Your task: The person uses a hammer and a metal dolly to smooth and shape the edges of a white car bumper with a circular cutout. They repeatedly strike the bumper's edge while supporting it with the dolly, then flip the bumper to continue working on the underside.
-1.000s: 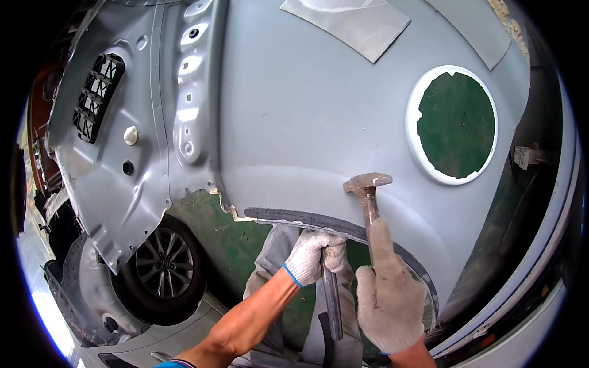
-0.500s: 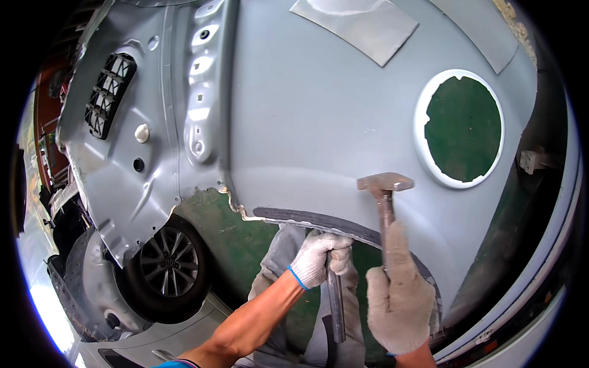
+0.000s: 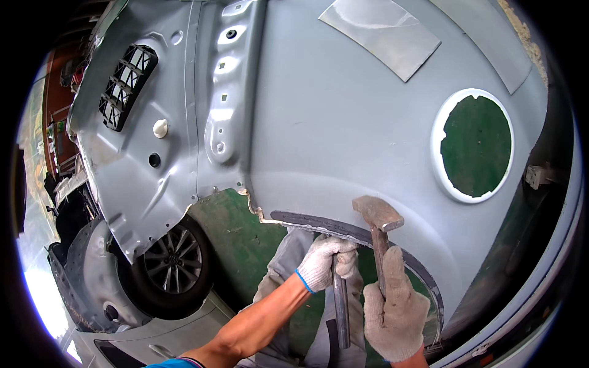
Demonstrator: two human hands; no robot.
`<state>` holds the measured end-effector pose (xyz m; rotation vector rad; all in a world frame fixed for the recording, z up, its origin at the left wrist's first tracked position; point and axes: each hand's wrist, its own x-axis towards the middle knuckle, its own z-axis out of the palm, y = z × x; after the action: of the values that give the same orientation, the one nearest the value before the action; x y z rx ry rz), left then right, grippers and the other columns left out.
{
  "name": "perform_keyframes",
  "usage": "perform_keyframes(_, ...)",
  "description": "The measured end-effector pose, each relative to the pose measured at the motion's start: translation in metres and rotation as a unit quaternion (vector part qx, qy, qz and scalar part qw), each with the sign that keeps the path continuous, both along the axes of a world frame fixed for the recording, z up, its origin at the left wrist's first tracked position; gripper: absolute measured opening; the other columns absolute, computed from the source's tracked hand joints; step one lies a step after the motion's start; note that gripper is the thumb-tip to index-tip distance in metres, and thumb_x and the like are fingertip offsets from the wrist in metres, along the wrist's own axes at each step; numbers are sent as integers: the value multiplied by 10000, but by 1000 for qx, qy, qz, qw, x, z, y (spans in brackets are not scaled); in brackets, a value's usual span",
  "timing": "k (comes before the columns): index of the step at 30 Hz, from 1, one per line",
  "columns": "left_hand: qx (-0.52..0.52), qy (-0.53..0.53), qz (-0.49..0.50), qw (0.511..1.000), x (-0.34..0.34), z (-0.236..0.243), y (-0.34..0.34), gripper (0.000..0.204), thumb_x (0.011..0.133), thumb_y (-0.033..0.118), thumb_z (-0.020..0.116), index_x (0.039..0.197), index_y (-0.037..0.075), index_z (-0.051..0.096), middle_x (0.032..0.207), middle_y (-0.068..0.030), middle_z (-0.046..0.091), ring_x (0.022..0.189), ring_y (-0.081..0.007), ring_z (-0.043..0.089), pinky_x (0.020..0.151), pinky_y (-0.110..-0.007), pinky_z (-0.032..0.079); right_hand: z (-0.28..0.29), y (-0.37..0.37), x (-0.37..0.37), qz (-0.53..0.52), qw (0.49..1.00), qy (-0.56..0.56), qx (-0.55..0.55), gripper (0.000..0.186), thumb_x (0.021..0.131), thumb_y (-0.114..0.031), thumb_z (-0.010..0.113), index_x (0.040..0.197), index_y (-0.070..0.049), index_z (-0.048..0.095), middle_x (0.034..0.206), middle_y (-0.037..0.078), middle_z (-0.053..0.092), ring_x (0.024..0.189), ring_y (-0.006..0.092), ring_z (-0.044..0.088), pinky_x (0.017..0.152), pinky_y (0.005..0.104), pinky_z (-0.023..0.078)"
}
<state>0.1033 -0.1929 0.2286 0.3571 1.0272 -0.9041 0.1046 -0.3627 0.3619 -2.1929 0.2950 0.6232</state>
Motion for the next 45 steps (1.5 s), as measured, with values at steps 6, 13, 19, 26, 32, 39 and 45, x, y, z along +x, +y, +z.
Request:
perform_keyframes(6,24,-16,0,1000,3,-4,23,184,955,124,610,802,89,515,591,3,392,448,-144,384,484,-316,311,-20,24,23,45,999,-20,4,701,916,-30,638,1570,-20,388,1037,256,714,752,351,726,732,387,576)
perform_keyframes(13,50,-38,21,998,18,13,44,148,923,53,665,861,68,531,593,-2,430,433,-114,382,433,-286,276,-4,36,41,76,997,24,-17,683,906,-33,643,1549,-28,414,1055,250,706,806,392,727,736,406,577)
perform_keyframes(19,35,-28,27,999,13,13,47,181,942,76,652,828,90,512,606,17,415,434,-99,367,429,-280,255,-11,49,36,88,996,-17,-19,640,904,-102,637,1508,-12,445,920,211,689,742,390,696,646,427,554)
perform_keyframes(26,27,7,27,999,1,-1,67,168,957,105,628,823,91,528,619,41,394,441,-75,326,432,-269,232,4,61,4,-129,991,16,21,702,892,-58,629,1560,-29,416,856,77,655,611,128,606,585,287,516)
perform_keyframes(32,29,9,-4,1000,1,10,84,103,963,152,624,912,80,570,624,48,405,449,-79,351,446,-271,269,39,62,-10,-371,912,171,47,675,854,-76,626,1509,-16,472,834,17,591,538,80,490,485,222,410)
perform_keyframes(39,47,14,-132,990,8,47,88,262,974,270,701,825,124,543,639,32,467,456,-85,427,452,-256,364,53,44,-69,-417,905,-31,75,563,827,-13,531,1378,97,502,768,38,580,546,121,519,547,248,469)
perform_keyframes(45,201,20,-255,946,-8,20,61,291,933,294,772,844,99,576,659,0,547,489,-95,506,461,-278,466,33,19,-85,-488,862,102,91,376,949,-135,651,1295,-21,560,755,-7,523,563,60,501,457,193,405)
